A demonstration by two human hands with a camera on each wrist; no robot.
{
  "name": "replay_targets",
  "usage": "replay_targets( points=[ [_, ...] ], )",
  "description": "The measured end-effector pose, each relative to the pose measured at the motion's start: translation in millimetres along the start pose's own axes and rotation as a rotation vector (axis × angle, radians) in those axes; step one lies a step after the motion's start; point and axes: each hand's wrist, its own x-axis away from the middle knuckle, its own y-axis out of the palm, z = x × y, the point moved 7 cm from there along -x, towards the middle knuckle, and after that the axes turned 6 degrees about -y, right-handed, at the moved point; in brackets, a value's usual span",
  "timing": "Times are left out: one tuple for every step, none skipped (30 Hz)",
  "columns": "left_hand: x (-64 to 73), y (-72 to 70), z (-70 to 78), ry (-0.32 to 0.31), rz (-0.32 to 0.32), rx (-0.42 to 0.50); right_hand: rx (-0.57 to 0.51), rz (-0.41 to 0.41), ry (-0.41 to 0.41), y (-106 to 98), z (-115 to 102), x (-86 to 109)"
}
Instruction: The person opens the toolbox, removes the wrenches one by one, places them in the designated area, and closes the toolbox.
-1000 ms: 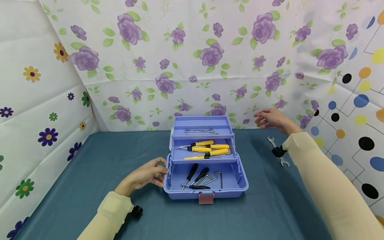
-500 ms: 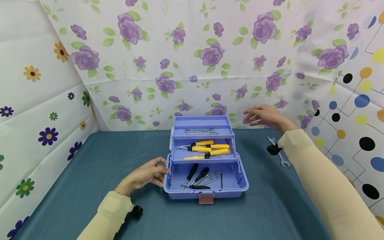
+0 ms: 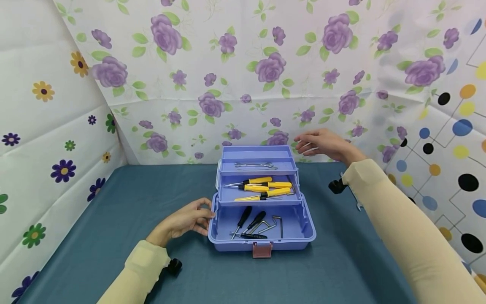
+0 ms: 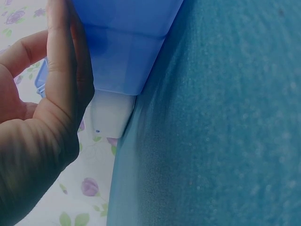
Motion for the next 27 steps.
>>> replay_targets(
  points=[
    [0.0, 0.1, -0.1, 0.000, -0.001, 0.000, -0.001, -0.005, 0.000, 1.2, -0.5, -1.0],
    [0.0, 0.0, -0.1, 0.000, -0.001, 0.001, 0.004, -0.011, 0.000, 2.5, -1.4, -2.0],
    [-0.4, -0.4, -0.2, 0.001, -0.001, 0.000, 0.005, -0.016, 0.000, 4.0, -2.4, -3.0],
    [-0.4, -0.6, -0.2, 0.001, -0.002, 0.000, 0.006, -0.022, 0.001, 5.6, -3.6, -3.9],
    [-0.4, -0.9, -0.4, 0.000, -0.001, 0.001, 0.006, -0.029, 0.003, 7.2, -4.5, -5.0],
    [-0.4, -1.2, -0.4, 0.001, -0.001, 0.000, 0.007, -0.037, 0.003, 9.1, -6.2, -5.7],
    [-0.4, -1.5, -0.4, 0.000, -0.001, 0.002, 0.004, -0.047, 0.002, 11.4, -8.2, -6.3],
    [-0.3, -1.6, -0.1, 0.005, -0.003, -0.001, 0.004, -0.059, -0.002, 13.7, -10.1, -7.1],
    [-0.5, -1.9, -0.3, 0.003, -0.002, 0.000, -0.001, -0.070, -0.005, 16.2, -11.8, -8.0],
    [-0.2, -1.8, -0.3, 0.002, -0.003, 0.001, 0.000, -0.081, -0.008, 18.4, -13.2, -8.9],
    [-0.1, -1.7, -0.2, 0.002, -0.004, 0.003, -0.002, -0.092, -0.010, 21.0, -14.6, -9.8],
    [0.0, -1.4, -0.1, 0.004, -0.007, 0.001, -0.004, -0.102, -0.014, 23.3, -15.9, -10.8],
    [0.3, -1.2, 0.2, 0.003, -0.008, 0.003, -0.008, -0.111, -0.019, 25.6, -17.0, -12.0],
    [0.6, -0.9, 0.6, 0.005, -0.009, 0.001, -0.006, -0.119, -0.025, 27.9, -18.1, -13.1],
    [0.7, -0.9, 0.5, 0.001, -0.008, 0.004, -0.005, -0.126, -0.028, 30.3, -19.0, -14.2],
    [0.9, -0.5, 0.7, 0.001, -0.009, 0.002, -0.005, -0.133, -0.032, 32.9, -19.9, -15.3],
    [1.2, 0.0, 0.9, 0.001, -0.010, 0.000, -0.003, -0.141, -0.037, 35.7, -21.1, -16.2],
    [1.5, 0.4, 1.1, 0.002, -0.010, -0.002, -0.002, -0.150, -0.043, 38.5, -22.0, -17.4],
    [1.6, 0.6, 1.0, 0.000, -0.008, -0.002, -0.002, -0.159, -0.048, 41.4, -22.8, -18.4],
    [1.9, 0.9, 1.2, 0.000, -0.007, -0.003, -0.003, -0.166, -0.051, 44.4, -23.9, -19.5],
    [2.0, 1.1, 1.0, -0.001, -0.006, -0.003, -0.004, -0.172, -0.053, 47.0, -25.0, -20.7],
    [2.2, 1.2, 1.1, -0.001, -0.005, -0.002, -0.005, -0.178, -0.056, 49.8, -25.9, -22.1],
    [2.5, 1.4, 1.3, 0.001, -0.005, -0.003, -0.004, -0.184, -0.059, 52.2, -27.1, -23.3],
    [2.5, 1.2, 1.4, 0.003, -0.004, -0.002, -0.004, -0.187, -0.060, 54.6, -28.0, -24.5],
    [2.5, 0.9, 1.4, 0.004, -0.003, -0.002, 0.000, -0.190, -0.063, 56.7, -29.1, -25.5],
    [2.6, 0.8, 1.6, 0.006, -0.002, -0.001, 0.001, -0.192, -0.065, 58.7, -30.5, -26.2],
    [2.7, 0.7, 1.7, 0.008, -0.003, 0.000, 0.004, -0.199, -0.069, 60.7, -31.9, -26.9]
  ],
)
